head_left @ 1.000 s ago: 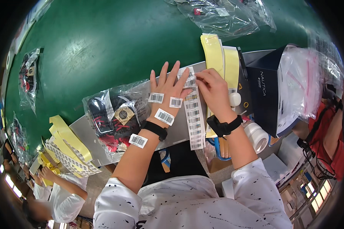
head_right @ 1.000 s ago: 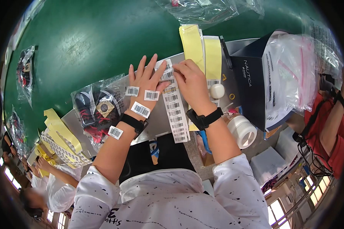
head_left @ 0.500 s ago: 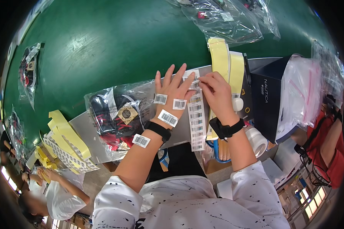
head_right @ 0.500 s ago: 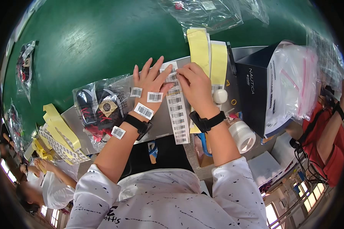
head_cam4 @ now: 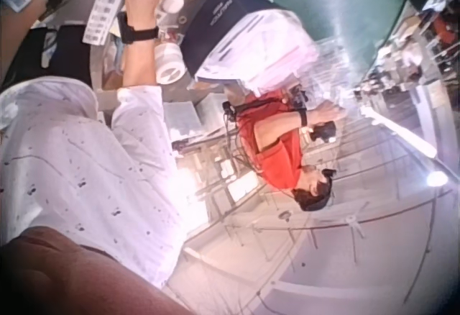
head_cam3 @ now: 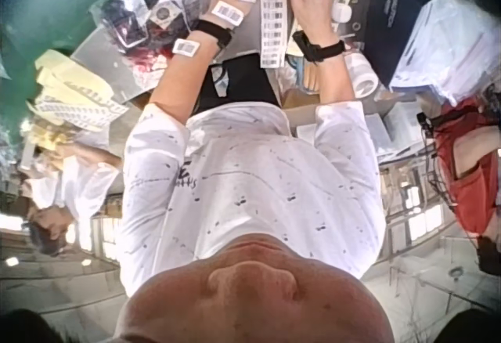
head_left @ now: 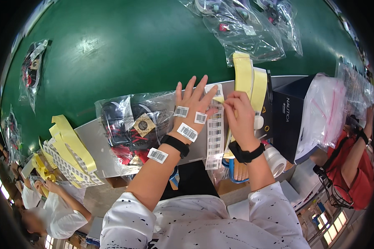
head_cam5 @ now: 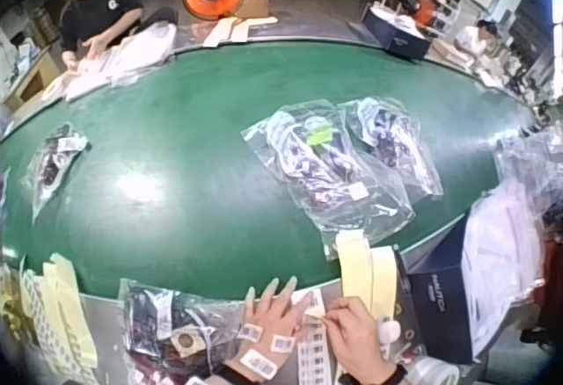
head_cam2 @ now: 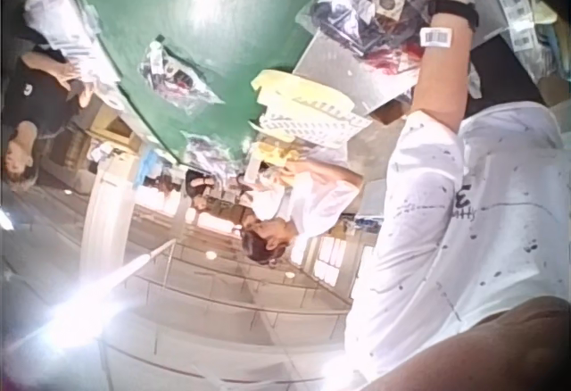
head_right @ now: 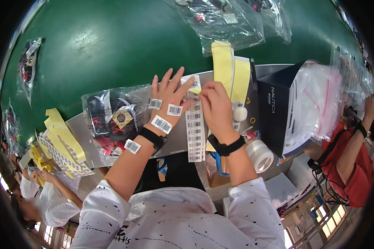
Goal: The person applies barcode stickers to plastic bags containing footwear. They peel individual labels from a sheet and affix them to the packaging of various shoes, including sandals and sneakers, on a green table.
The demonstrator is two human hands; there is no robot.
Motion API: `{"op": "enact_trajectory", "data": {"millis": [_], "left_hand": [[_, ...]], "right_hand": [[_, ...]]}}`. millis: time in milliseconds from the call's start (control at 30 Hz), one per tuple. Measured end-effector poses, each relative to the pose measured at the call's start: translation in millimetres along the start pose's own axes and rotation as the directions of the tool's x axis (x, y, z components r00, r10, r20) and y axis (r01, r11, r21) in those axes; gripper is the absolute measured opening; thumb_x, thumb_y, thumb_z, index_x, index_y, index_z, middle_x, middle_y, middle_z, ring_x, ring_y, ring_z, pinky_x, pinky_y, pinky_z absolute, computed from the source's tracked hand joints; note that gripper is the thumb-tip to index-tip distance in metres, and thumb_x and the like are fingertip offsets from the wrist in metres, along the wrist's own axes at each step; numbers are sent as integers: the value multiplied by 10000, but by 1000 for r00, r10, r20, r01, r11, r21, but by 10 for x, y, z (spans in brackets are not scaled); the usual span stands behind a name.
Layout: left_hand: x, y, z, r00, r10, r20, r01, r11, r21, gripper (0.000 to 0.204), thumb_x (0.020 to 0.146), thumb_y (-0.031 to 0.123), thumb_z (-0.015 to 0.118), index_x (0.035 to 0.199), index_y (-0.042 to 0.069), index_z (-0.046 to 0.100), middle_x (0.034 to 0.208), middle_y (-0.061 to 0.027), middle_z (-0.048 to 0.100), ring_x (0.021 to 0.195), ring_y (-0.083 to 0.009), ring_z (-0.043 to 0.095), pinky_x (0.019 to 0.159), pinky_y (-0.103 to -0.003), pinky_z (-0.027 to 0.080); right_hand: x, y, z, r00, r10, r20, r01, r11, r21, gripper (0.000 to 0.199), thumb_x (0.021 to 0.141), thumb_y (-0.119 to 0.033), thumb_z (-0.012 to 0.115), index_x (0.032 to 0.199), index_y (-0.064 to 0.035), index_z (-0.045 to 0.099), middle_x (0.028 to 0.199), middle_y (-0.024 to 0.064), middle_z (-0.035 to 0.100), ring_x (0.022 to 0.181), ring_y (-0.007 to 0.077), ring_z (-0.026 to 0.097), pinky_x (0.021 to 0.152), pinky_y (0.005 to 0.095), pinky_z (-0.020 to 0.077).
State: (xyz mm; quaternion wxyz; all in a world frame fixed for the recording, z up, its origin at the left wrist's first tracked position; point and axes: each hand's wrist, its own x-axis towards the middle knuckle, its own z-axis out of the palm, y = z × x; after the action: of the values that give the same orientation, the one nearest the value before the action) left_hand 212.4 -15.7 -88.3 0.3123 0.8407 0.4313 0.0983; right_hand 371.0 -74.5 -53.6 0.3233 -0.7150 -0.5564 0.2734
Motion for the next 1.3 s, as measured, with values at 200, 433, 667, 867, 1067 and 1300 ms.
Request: {"op": "enact_trajectory", "data": {"millis": [200,433,667,867,1067,1300], "left_hand": [[-6,-10,32,1000,-26,-13,26,999,-46,710,744,356,788,1394,243,526,1509,-90,401,1400,-342,331,1150,-589,174],[-151,165,-153,998,66,-14,-66,997,-35,733,753,300,755,1409,108,492,1521,-186,335,1414,-388,299,1134,-620,211],[-977,399,-434,950,259,176,-222,954,-204,580,766,136,660,1318,13,530,1335,-240,504,1293,-401,455,1079,-545,361],[-1385,132,-1199,967,168,192,-131,973,-192,643,688,110,778,1288,43,558,1277,-213,537,1193,-388,524,1004,-529,438],[-1591,-222,-1742,984,-59,171,30,986,166,690,606,56,806,1261,116,599,1114,-184,537,1016,-368,544,911,-491,462],[-1735,-531,-1218,996,-42,84,22,974,227,451,658,124,762,1095,154,649,887,-119,488,845,-314,518,741,-442,430]], "right_hand": [[-247,-157,-87,992,-13,-129,5,998,-59,61,843,43,637,883,18,599,1024,134,592,930,265,609,845,347,484],[387,-736,-138,918,348,191,-382,646,661,67,844,-6,667,892,30,636,1230,131,592,977,132,590,875,294,468],[828,-705,468,801,236,549,-481,800,359,143,802,-112,749,812,8,672,1101,139,672,902,128,617,803,259,469],[792,-671,643,681,392,619,-645,722,252,134,848,-68,711,807,0,603,790,23,662,706,64,610,656,206,494],[623,-640,779,870,288,401,-376,913,159,111,793,-41,680,855,-2,596,675,85,631,648,166,629,601,306,485],[422,-760,613,936,277,217,-342,858,382,455,840,-43,669,1266,-24,513,802,78,668,744,149,646,707,281,506]]}}
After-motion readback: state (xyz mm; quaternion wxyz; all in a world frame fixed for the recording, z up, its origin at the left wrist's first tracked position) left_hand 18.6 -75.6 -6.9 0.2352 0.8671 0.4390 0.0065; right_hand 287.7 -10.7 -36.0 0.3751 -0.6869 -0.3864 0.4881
